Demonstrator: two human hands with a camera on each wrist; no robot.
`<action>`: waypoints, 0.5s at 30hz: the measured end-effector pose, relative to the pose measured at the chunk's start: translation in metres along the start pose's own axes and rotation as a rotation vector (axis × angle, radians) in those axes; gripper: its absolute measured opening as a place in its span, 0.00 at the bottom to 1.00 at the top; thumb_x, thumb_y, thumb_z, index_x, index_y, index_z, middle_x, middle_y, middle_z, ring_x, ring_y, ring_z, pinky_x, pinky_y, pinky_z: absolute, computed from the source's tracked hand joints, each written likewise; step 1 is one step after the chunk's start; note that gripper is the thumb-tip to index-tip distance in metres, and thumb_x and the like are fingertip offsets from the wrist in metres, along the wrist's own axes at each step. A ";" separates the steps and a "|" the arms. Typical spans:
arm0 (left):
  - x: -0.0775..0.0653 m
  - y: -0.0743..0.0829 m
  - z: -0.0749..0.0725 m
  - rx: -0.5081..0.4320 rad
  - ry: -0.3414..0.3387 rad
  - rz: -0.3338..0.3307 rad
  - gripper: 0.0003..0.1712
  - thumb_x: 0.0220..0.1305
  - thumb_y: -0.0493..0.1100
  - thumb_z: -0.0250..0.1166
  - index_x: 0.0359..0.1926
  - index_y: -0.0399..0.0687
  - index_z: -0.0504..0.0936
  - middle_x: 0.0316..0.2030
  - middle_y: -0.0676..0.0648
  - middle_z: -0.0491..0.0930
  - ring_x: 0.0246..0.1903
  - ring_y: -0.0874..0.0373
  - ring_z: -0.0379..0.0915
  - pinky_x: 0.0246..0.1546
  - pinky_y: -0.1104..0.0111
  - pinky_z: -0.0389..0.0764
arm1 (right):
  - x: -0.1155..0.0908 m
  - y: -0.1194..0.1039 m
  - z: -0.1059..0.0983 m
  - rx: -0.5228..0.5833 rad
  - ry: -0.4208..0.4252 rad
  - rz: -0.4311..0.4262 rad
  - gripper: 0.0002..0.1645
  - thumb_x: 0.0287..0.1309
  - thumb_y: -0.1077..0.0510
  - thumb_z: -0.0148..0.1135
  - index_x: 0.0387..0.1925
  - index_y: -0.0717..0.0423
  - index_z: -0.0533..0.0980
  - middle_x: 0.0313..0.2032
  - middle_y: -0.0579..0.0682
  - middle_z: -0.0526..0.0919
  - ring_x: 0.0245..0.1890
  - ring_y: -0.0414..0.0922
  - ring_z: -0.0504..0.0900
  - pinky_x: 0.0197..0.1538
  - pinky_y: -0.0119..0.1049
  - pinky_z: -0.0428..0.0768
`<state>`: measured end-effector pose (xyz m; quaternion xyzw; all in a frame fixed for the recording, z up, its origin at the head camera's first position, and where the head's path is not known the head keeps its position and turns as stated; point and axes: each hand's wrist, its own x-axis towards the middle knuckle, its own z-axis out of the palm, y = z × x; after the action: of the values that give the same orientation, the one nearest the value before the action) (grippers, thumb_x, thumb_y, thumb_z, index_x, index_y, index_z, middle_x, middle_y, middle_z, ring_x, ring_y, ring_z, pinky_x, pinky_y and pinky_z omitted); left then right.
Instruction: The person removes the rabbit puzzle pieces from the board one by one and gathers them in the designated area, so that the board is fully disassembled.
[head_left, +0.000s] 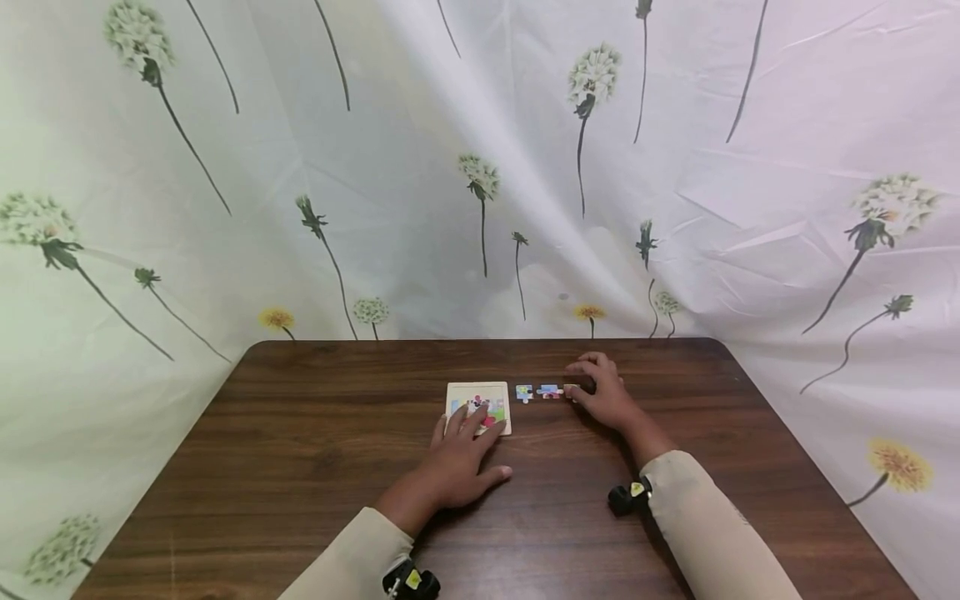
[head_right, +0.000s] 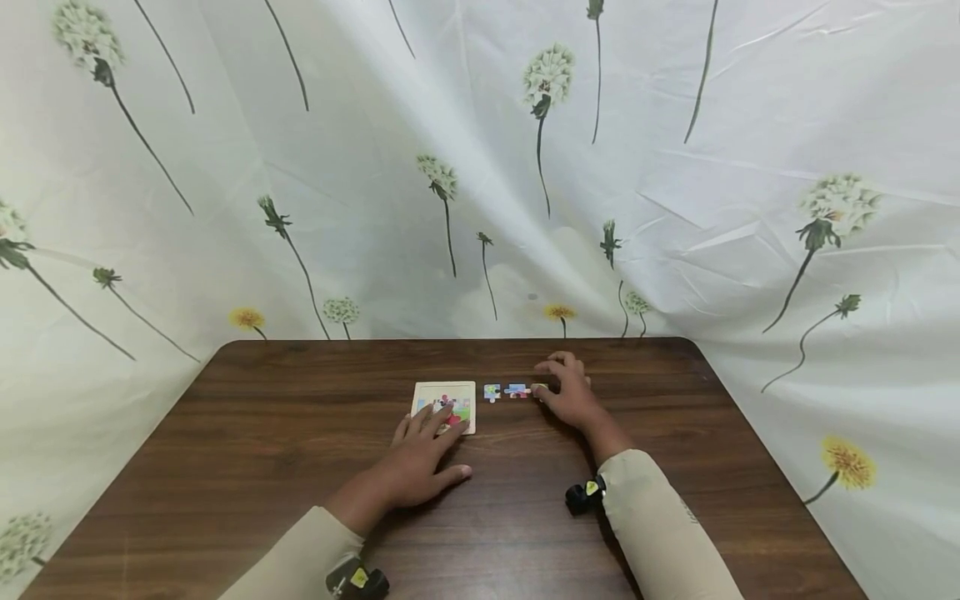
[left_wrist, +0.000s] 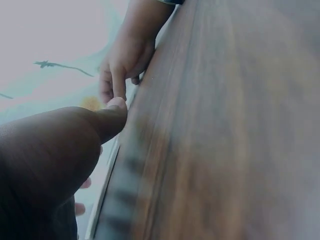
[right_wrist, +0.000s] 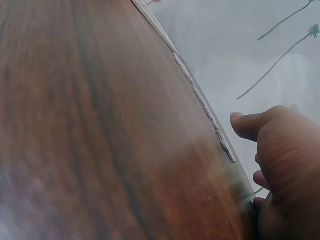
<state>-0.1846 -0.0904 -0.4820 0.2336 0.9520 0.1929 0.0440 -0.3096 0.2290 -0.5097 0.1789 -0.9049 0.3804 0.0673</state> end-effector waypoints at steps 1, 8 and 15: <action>-0.003 -0.001 -0.001 0.001 0.000 -0.006 0.41 0.79 0.65 0.63 0.83 0.55 0.68 0.87 0.39 0.54 0.86 0.29 0.44 0.82 0.28 0.47 | 0.001 0.000 0.001 -0.001 0.002 -0.003 0.21 0.75 0.57 0.70 0.65 0.59 0.82 0.72 0.64 0.67 0.76 0.68 0.60 0.72 0.78 0.55; -0.023 -0.009 -0.004 0.021 0.000 -0.027 0.40 0.80 0.67 0.60 0.84 0.57 0.68 0.88 0.39 0.53 0.86 0.29 0.45 0.83 0.29 0.48 | 0.007 -0.005 0.009 0.008 0.040 -0.025 0.20 0.76 0.55 0.69 0.64 0.58 0.82 0.71 0.63 0.70 0.72 0.65 0.63 0.67 0.74 0.55; -0.035 -0.012 -0.005 0.026 -0.007 -0.002 0.40 0.81 0.68 0.58 0.83 0.54 0.69 0.88 0.40 0.53 0.86 0.31 0.46 0.83 0.32 0.53 | 0.019 -0.026 0.033 0.031 0.054 -0.089 0.19 0.78 0.53 0.68 0.61 0.59 0.84 0.70 0.61 0.73 0.74 0.65 0.64 0.69 0.77 0.52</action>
<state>-0.1595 -0.1178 -0.4823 0.2337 0.9545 0.1798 0.0446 -0.3174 0.1833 -0.5107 0.2097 -0.8879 0.3955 0.1056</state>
